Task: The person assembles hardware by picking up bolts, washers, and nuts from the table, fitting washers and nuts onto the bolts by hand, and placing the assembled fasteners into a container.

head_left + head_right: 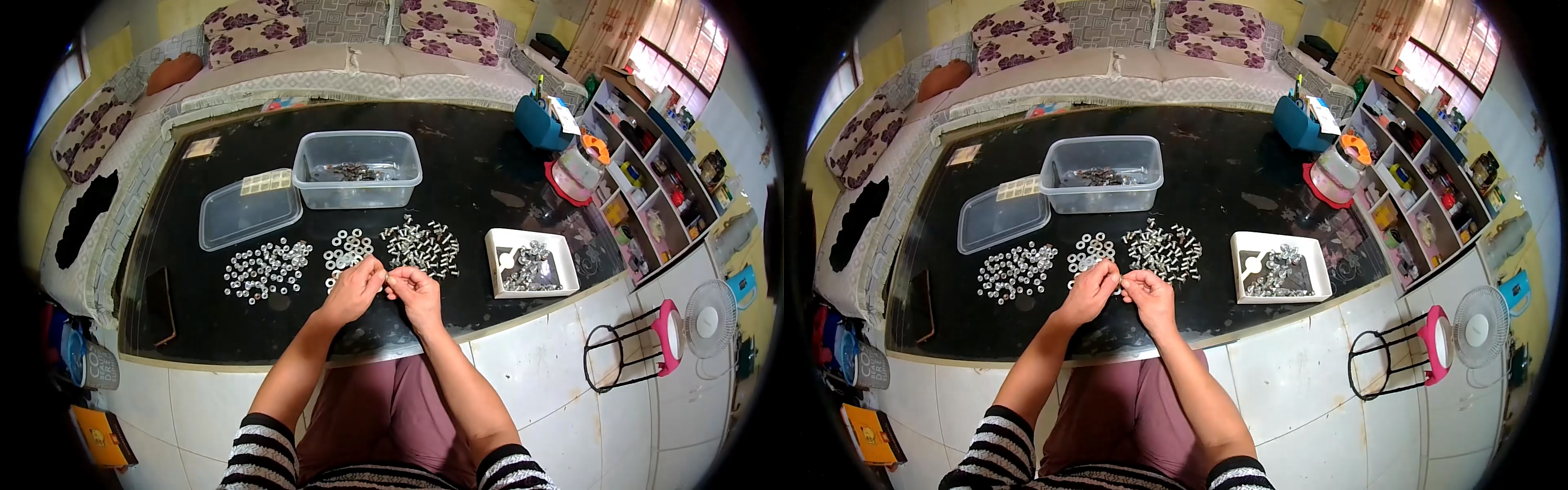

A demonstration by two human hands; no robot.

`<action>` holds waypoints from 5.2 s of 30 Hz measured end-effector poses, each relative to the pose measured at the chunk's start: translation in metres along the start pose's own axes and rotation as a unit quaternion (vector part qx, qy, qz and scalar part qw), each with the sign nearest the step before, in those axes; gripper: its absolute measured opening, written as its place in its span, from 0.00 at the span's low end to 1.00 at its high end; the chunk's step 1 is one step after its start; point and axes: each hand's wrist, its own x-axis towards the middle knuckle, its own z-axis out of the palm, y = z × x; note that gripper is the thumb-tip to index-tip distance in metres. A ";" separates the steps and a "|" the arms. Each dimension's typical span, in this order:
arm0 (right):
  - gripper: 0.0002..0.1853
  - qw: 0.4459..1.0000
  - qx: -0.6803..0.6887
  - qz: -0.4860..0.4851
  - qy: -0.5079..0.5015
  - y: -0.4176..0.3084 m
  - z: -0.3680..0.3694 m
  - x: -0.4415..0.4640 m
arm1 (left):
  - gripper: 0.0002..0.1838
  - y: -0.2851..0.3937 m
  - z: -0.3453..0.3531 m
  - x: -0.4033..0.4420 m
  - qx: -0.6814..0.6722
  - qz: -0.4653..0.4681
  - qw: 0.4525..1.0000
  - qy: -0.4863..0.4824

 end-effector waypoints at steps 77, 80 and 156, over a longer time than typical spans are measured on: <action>0.05 1.000 -0.025 0.000 0.007 0.003 0.000 -0.002 | 0.11 0.003 -0.004 -0.001 0.017 -0.005 1.000 -0.012; 0.06 0.999 -0.034 0.002 0.005 0.003 0.001 -0.003 | 0.11 -0.012 -0.001 0.001 0.067 0.025 0.997 -0.005; 0.06 0.999 -0.047 0.012 -0.003 0.003 0.001 -0.002 | 0.11 -0.012 -0.001 0.000 0.099 0.005 0.995 -0.015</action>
